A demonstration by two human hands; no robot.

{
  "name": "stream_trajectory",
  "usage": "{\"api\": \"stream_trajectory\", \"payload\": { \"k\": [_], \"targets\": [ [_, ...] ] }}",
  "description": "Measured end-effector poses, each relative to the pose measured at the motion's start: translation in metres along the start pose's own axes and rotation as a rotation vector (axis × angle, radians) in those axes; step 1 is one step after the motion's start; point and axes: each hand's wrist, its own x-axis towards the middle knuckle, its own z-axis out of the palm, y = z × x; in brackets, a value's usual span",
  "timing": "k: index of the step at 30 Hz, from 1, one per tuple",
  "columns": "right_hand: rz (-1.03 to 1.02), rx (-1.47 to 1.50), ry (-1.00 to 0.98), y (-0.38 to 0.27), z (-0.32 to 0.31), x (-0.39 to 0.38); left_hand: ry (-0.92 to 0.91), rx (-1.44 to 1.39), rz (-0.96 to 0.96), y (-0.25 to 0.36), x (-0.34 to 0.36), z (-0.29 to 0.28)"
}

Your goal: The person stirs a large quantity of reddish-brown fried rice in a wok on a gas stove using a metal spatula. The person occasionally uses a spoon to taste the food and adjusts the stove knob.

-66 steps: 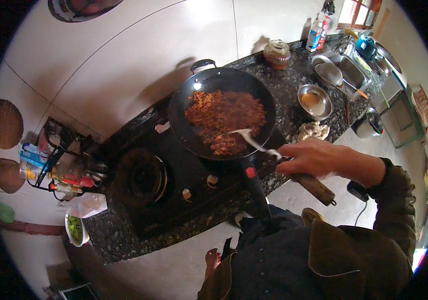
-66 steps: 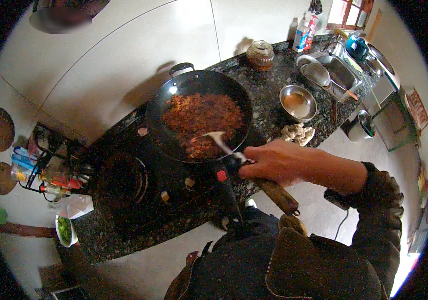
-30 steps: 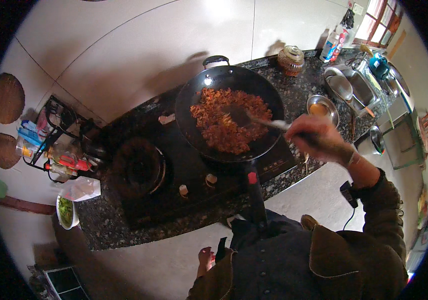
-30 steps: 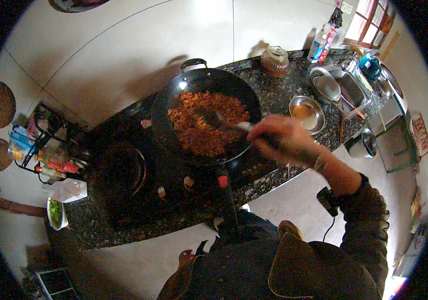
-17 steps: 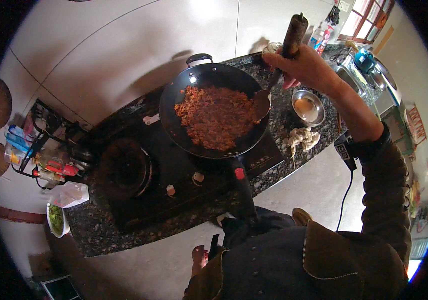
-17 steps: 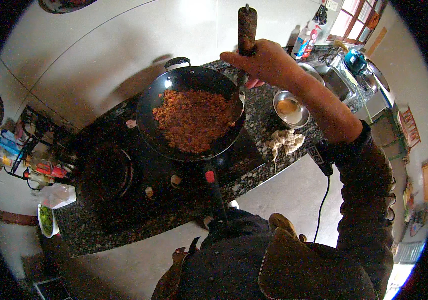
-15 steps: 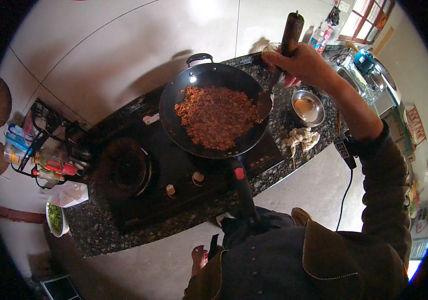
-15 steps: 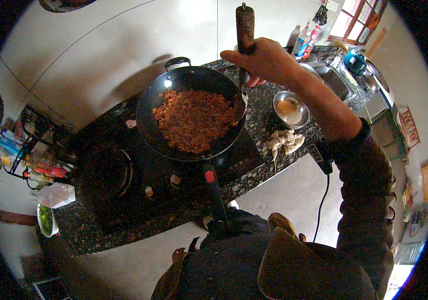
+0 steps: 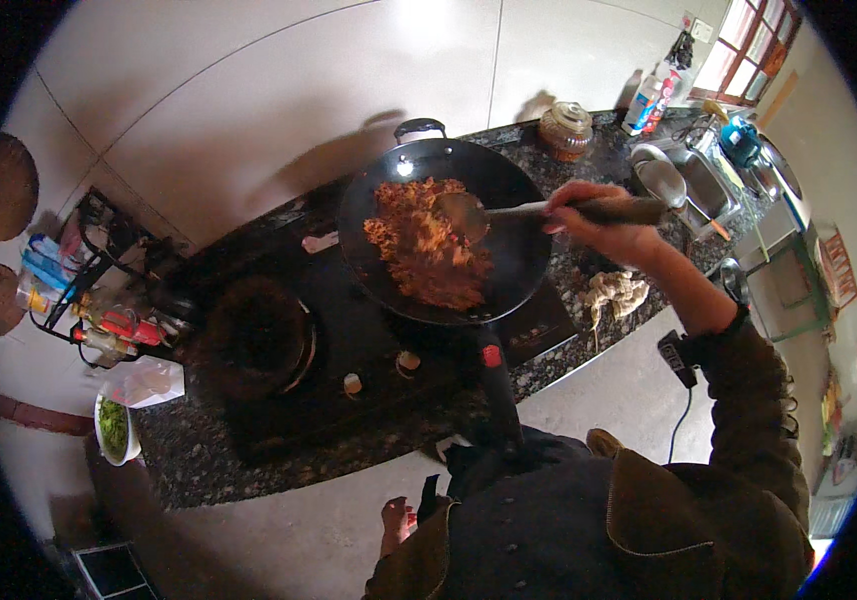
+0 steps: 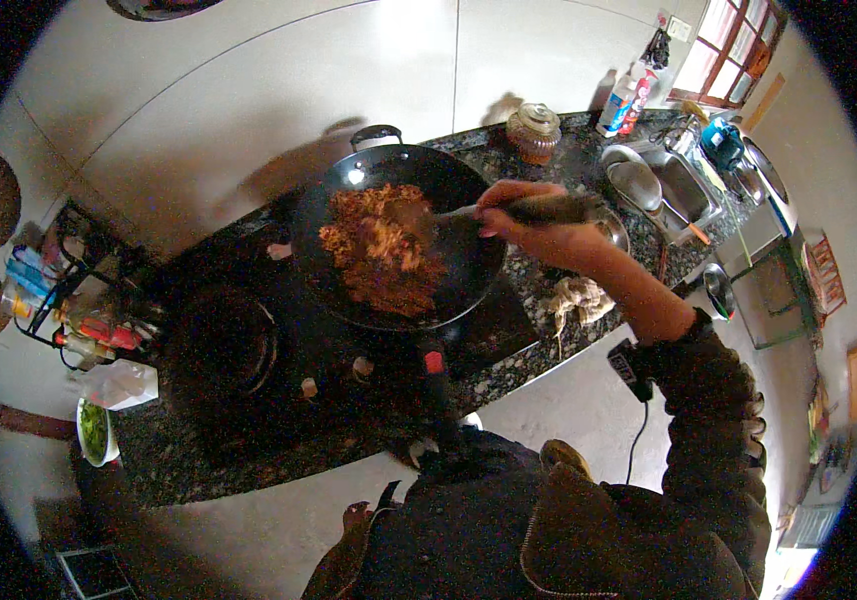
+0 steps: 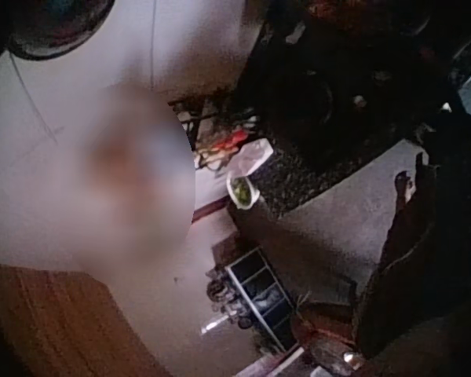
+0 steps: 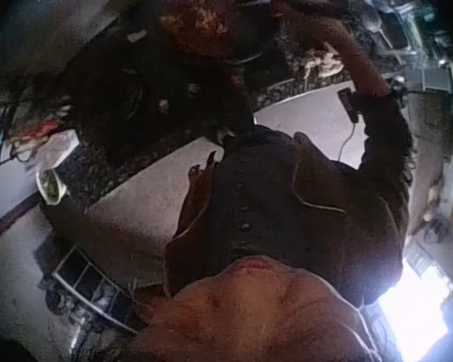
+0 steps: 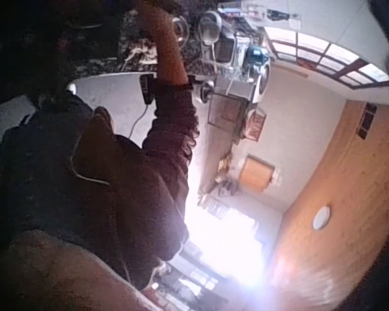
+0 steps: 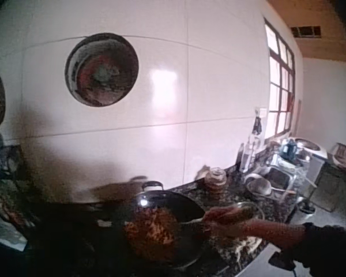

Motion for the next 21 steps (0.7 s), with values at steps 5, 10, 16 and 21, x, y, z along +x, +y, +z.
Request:
{"api": "stream_trajectory", "payload": {
  "k": [5,10,16,21],
  "targets": [
    [0.062,0.165,0.092,0.021,-0.048,0.004,-0.018,0.14,0.132,-0.003,-0.001,0.0],
    [0.244,0.4,0.274,0.08,-0.046,0.029,0.032,0.025,0.033,-0.019,0.0,-0.008],
    [0.141,0.836,0.141,0.087,0.033,0.065,0.071,0.009,0.03,-0.035,0.0,-0.015],
    [-0.425,-0.092,-0.229,0.012,0.023,0.054,0.078,0.014,0.042,-0.045,0.004,-0.017]
  ]
}}
